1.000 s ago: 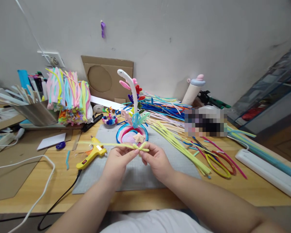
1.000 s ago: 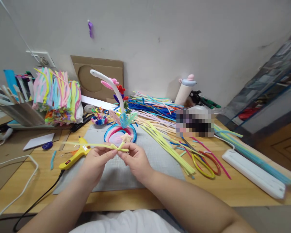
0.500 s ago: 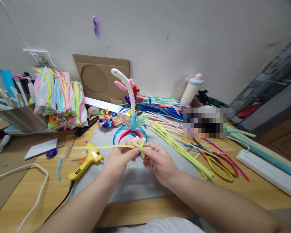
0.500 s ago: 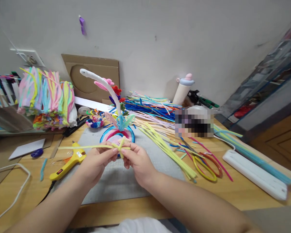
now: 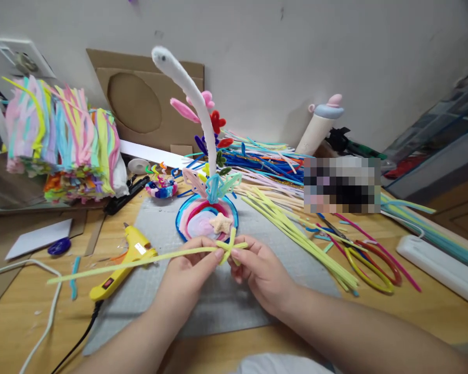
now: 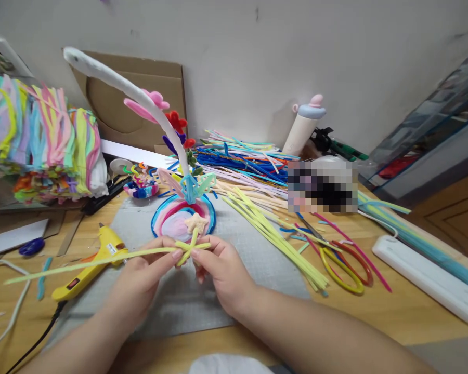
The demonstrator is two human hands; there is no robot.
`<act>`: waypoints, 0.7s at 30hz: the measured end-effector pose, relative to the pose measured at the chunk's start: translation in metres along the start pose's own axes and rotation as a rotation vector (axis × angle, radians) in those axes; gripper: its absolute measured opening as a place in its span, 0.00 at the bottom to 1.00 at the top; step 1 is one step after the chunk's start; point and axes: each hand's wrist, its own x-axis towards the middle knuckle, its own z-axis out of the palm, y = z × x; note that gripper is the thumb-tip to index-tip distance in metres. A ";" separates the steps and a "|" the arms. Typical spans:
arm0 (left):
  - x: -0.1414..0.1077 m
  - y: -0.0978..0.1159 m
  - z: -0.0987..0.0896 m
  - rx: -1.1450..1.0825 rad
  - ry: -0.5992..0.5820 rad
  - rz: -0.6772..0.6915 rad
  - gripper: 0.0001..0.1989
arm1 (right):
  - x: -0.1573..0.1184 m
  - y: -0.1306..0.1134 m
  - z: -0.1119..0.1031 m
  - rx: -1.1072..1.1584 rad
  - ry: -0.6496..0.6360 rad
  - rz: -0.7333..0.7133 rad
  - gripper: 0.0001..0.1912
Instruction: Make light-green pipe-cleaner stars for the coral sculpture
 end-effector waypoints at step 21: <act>0.016 0.009 -0.034 1.103 -0.266 0.881 0.12 | 0.006 -0.009 -0.004 -0.360 -0.086 0.001 0.09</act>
